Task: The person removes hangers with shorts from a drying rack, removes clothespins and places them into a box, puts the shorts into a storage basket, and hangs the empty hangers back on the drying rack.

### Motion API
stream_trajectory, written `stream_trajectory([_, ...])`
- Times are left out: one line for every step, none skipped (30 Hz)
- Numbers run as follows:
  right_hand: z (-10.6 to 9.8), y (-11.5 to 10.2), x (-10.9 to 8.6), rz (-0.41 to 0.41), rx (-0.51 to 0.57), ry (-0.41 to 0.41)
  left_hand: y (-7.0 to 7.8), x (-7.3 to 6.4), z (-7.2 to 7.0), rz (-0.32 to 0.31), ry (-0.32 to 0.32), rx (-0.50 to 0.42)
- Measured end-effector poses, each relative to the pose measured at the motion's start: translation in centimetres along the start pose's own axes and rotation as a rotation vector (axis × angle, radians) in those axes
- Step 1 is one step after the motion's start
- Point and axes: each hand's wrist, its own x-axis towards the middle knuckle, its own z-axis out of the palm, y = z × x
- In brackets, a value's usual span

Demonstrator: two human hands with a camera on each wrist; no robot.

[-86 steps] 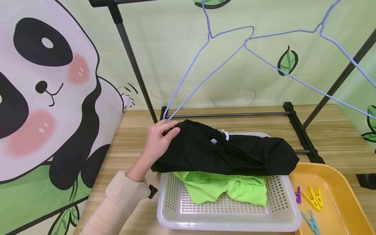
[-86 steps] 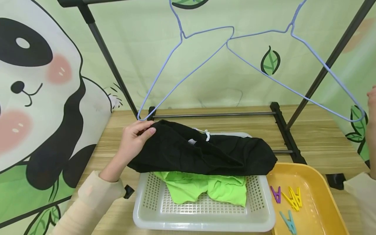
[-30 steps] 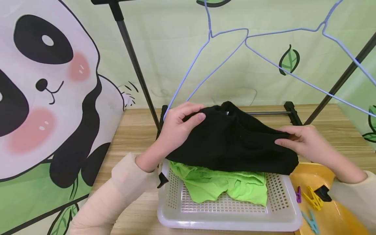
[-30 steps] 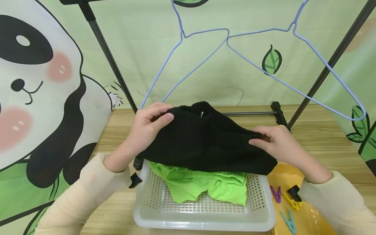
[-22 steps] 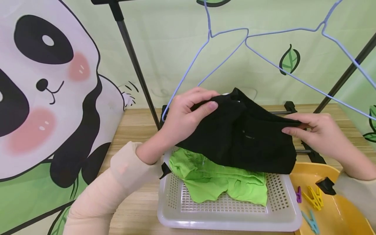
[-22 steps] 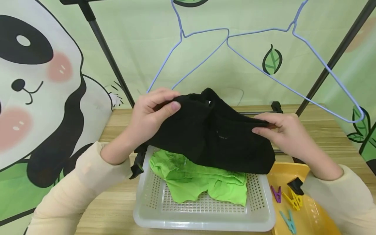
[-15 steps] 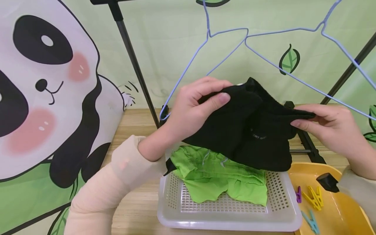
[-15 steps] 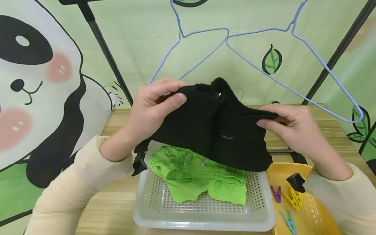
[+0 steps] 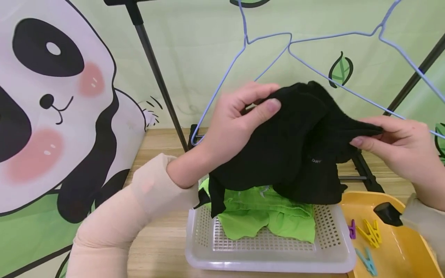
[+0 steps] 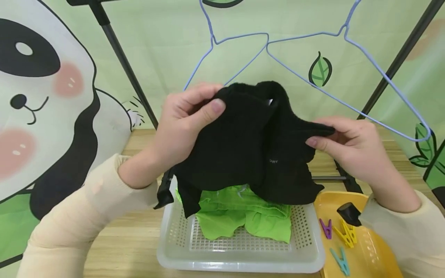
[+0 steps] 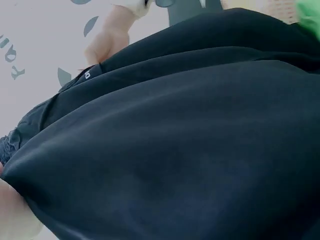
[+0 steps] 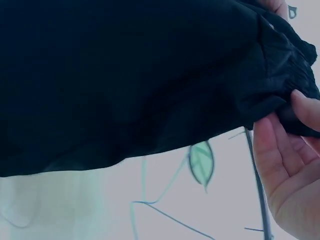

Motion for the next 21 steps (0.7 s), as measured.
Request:
stream_trajectory([0.2,0.2,-0.1,0.003,-0.015,-0.031,-0.1,-0.6,-0.2,-0.042,0.003,0.017])
stream_trajectory([0.4,0.4,-0.3,0.013,-0.072,-0.067,-0.3,-1.2,-0.5,-0.097,0.009,0.025])
stream_trajectory([0.6,0.7,-0.4,0.017,-0.132,-0.103,-0.8,-1.8,-0.9,-0.155,0.019,0.030])
stream_trajectory([0.7,0.9,-0.6,0.023,-0.176,-0.143,-1.3,-2.5,-1.3,-0.210,0.030,0.038])
stream_trajectory([0.8,1.3,-0.8,0.037,-0.210,-0.180,-2.0,-3.1,-1.8,-0.261,0.045,0.042])
stream_trajectory([0.9,1.6,-1.1,0.056,-0.224,-0.214,-2.8,-3.8,-2.3,-0.313,0.065,0.045])
stream_trajectory([1.0,2.0,-1.3,0.077,-0.234,-0.250,-3.6,-4.4,-2.8,-0.363,0.087,0.042])
stream_trajectory([1.0,2.4,-1.7,0.114,-0.246,-0.284,-4.3,-5.1,-3.3,-0.410,0.108,0.035])
stream_trajectory([1.0,2.9,-2.0,0.145,-0.246,-0.320,-5.0,-5.7,-3.9,-0.455,0.130,0.029])
stream_trajectory([1.0,3.4,-2.3,0.181,-0.228,-0.347,-5.6,-6.3,-4.4,-0.494,0.148,0.023])
stream_trajectory([1.0,3.8,-2.7,0.216,-0.208,-0.374,-6.2,-6.9,-4.9,-0.529,0.162,0.017])
stream_trajectory([1.0,4.3,-3.0,0.242,-0.192,-0.404,-6.8,-7.5,-5.3,-0.566,0.173,0.007])
stream_trajectory([1.0,4.8,-3.3,0.262,-0.172,-0.430,-7.2,-8.1,-5.8,-0.599,0.173,0.006])
stream_trajectory([1.0,5.2,-3.6,0.277,-0.159,-0.453,-7.7,-8.7,-6.3,-0.631,0.167,0.021])
stream_trajectory([1.0,5.6,-3.8,0.286,-0.148,-0.474,-8.1,-9.2,-6.7,-0.658,0.152,0.041])
stream_trajectory([1.1,6.0,-4.1,0.304,-0.145,-0.492,-8.6,-9.8,-7.1,-0.678,0.128,0.070])
stream_trajectory([1.1,6.4,-4.3,0.328,-0.150,-0.511,-8.9,-10.3,-7.5,-0.695,0.097,0.111])
stream_trajectory([1.2,6.7,-4.4,0.354,-0.153,-0.534,-9.3,-10.8,-7.8,-0.708,0.063,0.164])
stream_trajectory([1.3,6.9,-4.6,0.388,-0.156,-0.558,-9.8,-11.2,-8.0,-0.708,0.020,0.231])
stream_trajectory([1.4,7.2,-4.7,0.431,-0.163,-0.582,-10.1,-11.6,-8.2,-0.701,-0.023,0.304])
stream_trajectory([1.6,7.4,-4.8,0.475,-0.168,-0.605,-10.5,-12.0,-8.4,-0.688,-0.069,0.369])
